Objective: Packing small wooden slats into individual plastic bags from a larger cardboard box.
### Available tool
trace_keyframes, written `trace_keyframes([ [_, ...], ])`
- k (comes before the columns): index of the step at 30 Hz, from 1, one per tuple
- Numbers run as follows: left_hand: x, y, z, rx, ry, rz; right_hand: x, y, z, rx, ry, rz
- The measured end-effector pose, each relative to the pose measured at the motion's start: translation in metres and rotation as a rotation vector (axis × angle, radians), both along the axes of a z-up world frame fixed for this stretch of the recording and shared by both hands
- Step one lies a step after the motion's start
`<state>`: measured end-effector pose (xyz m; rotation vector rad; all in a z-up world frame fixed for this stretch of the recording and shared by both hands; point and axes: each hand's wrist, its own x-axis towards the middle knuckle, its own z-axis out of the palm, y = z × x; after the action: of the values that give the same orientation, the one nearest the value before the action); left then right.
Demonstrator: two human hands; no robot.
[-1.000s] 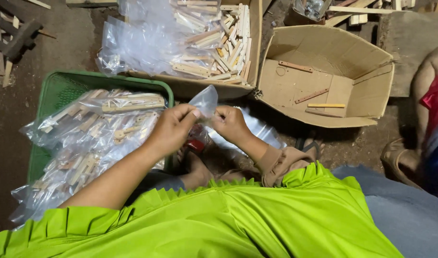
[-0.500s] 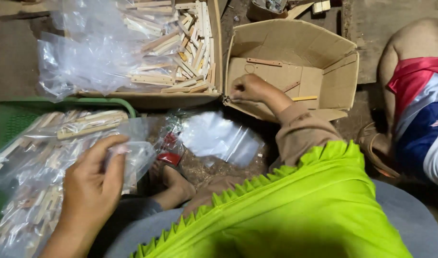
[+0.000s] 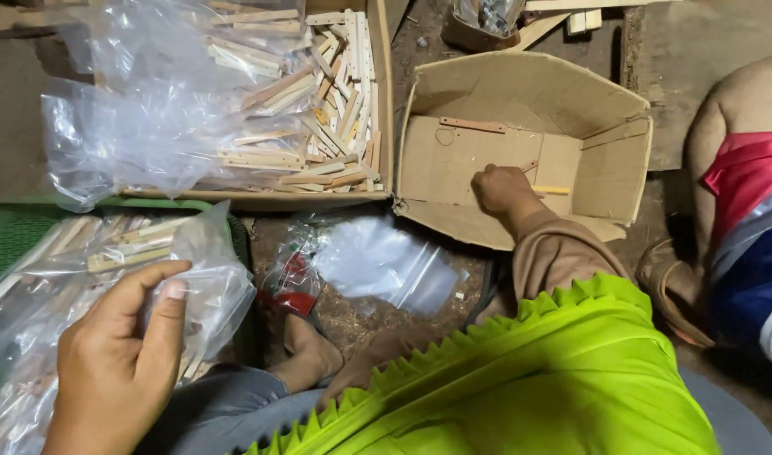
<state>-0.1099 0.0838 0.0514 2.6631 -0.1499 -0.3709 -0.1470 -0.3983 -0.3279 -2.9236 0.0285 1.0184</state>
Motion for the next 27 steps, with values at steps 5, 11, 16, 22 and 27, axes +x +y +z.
trace_keyframes([
  [5,0.01,-0.001,-0.017,-0.102,0.042,0.004,-0.008,0.002,-0.053,-0.033,-0.115,0.136],
  [11,0.018,-0.018,-0.042,-0.352,0.034,0.039,0.021,0.032,0.049,0.08,-0.398,-0.058],
  [16,0.033,-0.024,-0.096,-0.396,0.071,0.021,0.058,0.018,0.125,0.51,-1.092,-0.224],
  [22,0.044,-0.04,-0.126,-0.472,-0.025,0.026,0.005,0.084,0.237,1.485,-1.192,-0.448],
  [27,0.045,-0.044,-0.133,-0.533,-0.009,0.023,0.006,0.17,0.253,1.327,-1.008,-0.299],
])
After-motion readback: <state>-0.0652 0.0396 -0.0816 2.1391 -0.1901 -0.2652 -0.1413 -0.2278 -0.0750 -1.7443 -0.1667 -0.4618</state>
